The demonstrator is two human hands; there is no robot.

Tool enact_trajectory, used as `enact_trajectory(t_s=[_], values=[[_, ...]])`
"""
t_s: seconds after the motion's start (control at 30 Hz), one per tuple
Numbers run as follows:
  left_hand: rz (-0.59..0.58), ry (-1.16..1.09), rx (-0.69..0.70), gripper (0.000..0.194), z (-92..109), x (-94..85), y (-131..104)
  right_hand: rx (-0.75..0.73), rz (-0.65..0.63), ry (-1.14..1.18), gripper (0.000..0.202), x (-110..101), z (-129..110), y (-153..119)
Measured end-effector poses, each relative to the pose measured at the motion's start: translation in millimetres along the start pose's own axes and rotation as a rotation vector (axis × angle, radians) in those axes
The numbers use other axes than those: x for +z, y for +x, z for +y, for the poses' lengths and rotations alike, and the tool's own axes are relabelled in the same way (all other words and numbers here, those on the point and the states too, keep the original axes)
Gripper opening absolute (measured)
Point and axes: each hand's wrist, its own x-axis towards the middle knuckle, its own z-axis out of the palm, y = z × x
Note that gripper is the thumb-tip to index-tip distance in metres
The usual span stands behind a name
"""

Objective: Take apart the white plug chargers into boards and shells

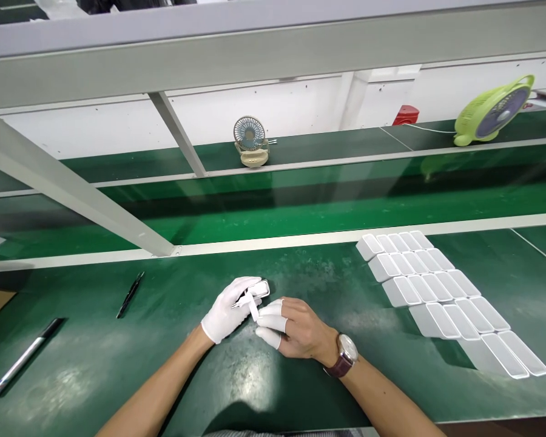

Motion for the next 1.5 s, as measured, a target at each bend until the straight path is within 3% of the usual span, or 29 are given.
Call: enact_trajectory(t_s=[0.13,0.2,0.27,0.33,0.5,0.93,1.1,1.27,1.33,1.43,1.5], values=[[0.052,0.076,0.105,0.043,-0.3,0.2,1.8,0.198,0.026,0.036,0.045,-2.3,0.9,0.1],[0.078,0.124,0.156,0.044,0.9,1.0,2.8,0.339,0.036,-0.001,0.058,-2.8,1.5,0.9],[0.071,0.163,0.177,0.041,4.0,1.8,4.0,0.378,0.034,-0.09,0.072,-1.9,1.8,1.7],[0.05,0.191,0.19,0.038,8.1,2.4,5.2,0.326,0.02,-0.182,0.075,0.0,1.4,2.7],[0.046,0.175,0.177,0.036,12.5,3.3,7.7,0.238,0.019,-0.186,0.056,3.4,-1.3,7.0],[0.081,0.159,0.148,0.038,5.4,5.0,7.1,0.266,0.036,-0.16,0.055,3.1,-0.5,7.6],[0.133,0.232,0.146,0.034,4.5,9.1,2.6,0.409,-0.017,-0.301,0.07,8.3,3.6,-2.0],[0.126,0.353,0.168,0.066,-0.3,16.8,1.0,0.423,-0.087,-0.214,0.057,11.8,1.7,-2.8],[0.081,0.384,0.171,0.057,0.2,18.4,4.0,0.38,-0.096,-0.193,0.059,13.6,-0.2,-2.2],[-0.042,0.437,0.118,0.011,5.3,16.9,11.9,0.278,-0.048,-0.232,0.063,15.0,-1.9,-1.2],[-0.109,0.482,0.057,0.02,8.9,13.3,17.2,0.215,-0.001,-0.236,0.066,12.4,-2.9,0.2]])
